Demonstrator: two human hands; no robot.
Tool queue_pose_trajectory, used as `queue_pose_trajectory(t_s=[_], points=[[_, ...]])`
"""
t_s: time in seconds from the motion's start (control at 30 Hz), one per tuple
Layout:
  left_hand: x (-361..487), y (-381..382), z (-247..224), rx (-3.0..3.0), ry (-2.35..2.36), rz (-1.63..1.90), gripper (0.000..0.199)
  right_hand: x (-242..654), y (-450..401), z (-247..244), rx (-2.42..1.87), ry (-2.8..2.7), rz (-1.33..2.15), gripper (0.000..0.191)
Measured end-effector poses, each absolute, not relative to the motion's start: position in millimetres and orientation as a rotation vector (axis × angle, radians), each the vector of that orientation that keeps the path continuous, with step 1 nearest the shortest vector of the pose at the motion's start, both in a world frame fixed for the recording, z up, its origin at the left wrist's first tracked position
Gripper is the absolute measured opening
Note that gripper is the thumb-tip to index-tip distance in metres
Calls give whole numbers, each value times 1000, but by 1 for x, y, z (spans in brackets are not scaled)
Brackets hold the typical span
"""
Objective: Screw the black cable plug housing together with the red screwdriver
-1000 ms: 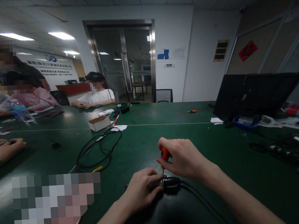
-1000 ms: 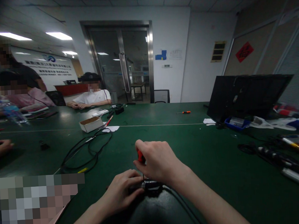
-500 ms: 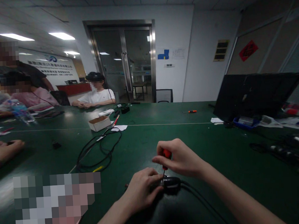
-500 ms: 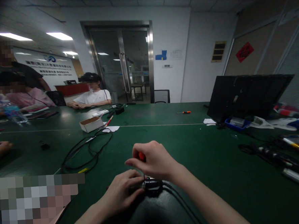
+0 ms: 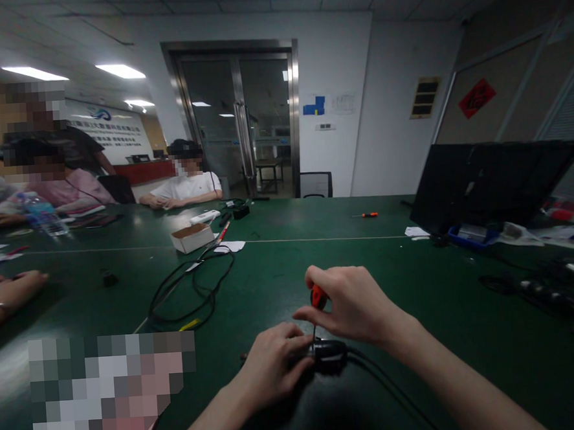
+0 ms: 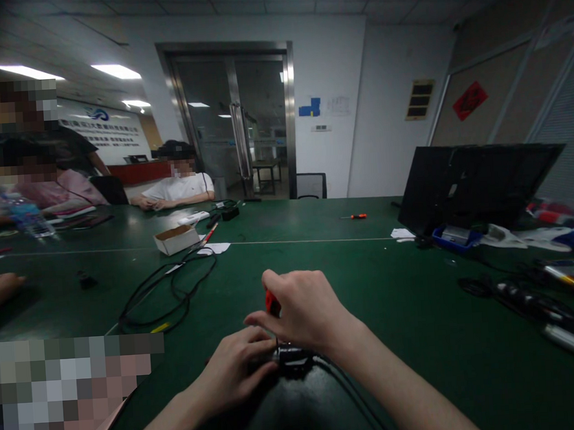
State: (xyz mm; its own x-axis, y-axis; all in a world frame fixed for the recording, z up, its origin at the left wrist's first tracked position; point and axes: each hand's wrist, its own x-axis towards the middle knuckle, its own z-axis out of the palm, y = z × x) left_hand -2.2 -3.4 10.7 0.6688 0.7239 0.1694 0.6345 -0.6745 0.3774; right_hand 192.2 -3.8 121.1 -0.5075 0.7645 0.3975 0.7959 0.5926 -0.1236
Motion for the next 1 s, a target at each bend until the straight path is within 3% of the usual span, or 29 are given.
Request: queue_pose_trajectory(t_s=[0.37, 0.7, 0.8, 1.0], points=[[-1, -4, 12, 2595, 1093, 429, 17, 195, -5, 125, -1057, -2420, 166, 27], [-2, -3, 11, 2596, 1089, 438, 19, 185, -2, 119, -1024, -2248, 668, 21], [-2, -4, 14, 2588, 1091, 408, 21, 186, -2, 120, -1106, -2284, 549, 7], [-1, -5, 17, 2611, 1097, 383, 20, 192, -7, 125, -1230, -2393, 39, 17]])
